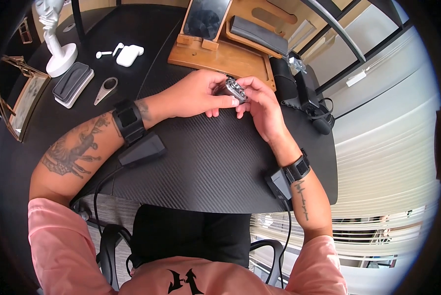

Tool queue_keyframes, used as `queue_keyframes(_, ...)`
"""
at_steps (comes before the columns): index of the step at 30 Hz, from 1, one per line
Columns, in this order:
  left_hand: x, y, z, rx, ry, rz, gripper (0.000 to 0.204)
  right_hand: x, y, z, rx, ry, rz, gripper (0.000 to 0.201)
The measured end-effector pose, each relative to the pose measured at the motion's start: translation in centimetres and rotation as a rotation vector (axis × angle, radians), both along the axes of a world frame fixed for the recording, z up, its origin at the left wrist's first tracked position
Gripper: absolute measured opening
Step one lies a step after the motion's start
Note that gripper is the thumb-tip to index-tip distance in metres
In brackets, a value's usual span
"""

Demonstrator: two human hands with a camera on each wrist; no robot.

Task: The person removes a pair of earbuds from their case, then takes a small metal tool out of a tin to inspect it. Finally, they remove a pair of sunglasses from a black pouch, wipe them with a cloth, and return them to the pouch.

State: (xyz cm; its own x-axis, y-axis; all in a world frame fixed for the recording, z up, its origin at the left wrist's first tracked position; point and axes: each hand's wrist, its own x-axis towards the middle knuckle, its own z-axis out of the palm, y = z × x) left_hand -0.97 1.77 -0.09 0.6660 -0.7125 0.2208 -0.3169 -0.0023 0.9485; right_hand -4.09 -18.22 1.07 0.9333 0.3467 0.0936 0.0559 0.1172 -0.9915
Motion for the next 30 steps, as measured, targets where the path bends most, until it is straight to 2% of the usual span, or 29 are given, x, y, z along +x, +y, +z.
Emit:
queue_keyframes(3, -0.2, 0.0, 0.2, -0.002, 0.037, 0.015, 0.027, -0.3, 0.4, 0.1, -0.024, -0.050, 0.001, 0.026)
queue_keyframes(5, -0.3, 0.0, 0.4, -0.104, 0.123, 0.065, 0.032, -0.3, 0.7, 0.0, -0.055, -0.108, 0.015, 0.029)
queue_keyframes(9, -0.3, -0.1, 0.5, -0.098, 0.184, 0.100, 0.036, -0.1, 1.1, 0.2, -0.105, -0.137, -0.033, 0.037)
queue_keyframes(18, -0.6, -0.3, 0.5, -0.090, 0.155, 0.148, 0.039, -0.2, 1.0, -0.1, -0.071, -0.136, -0.065, 0.038)
queue_keyframes(21, -0.8, -0.6, 0.2, -0.126, 0.059, 0.228, 0.042, -0.2, 0.9, -0.4, -0.089, -0.126, -0.106, 0.038)
queue_keyframes(23, -0.9, -0.5, 0.4, -0.105, 0.068, 0.212, 0.044, -0.2, 0.9, -0.4, -0.142, -0.168, -0.122, 0.037)
queue_keyframes(30, -1.2, -0.2, 0.8, -0.069, 0.042, 0.240, 0.036, 0.0, 0.8, -0.5, -0.168, -0.149, -0.141, 0.038)
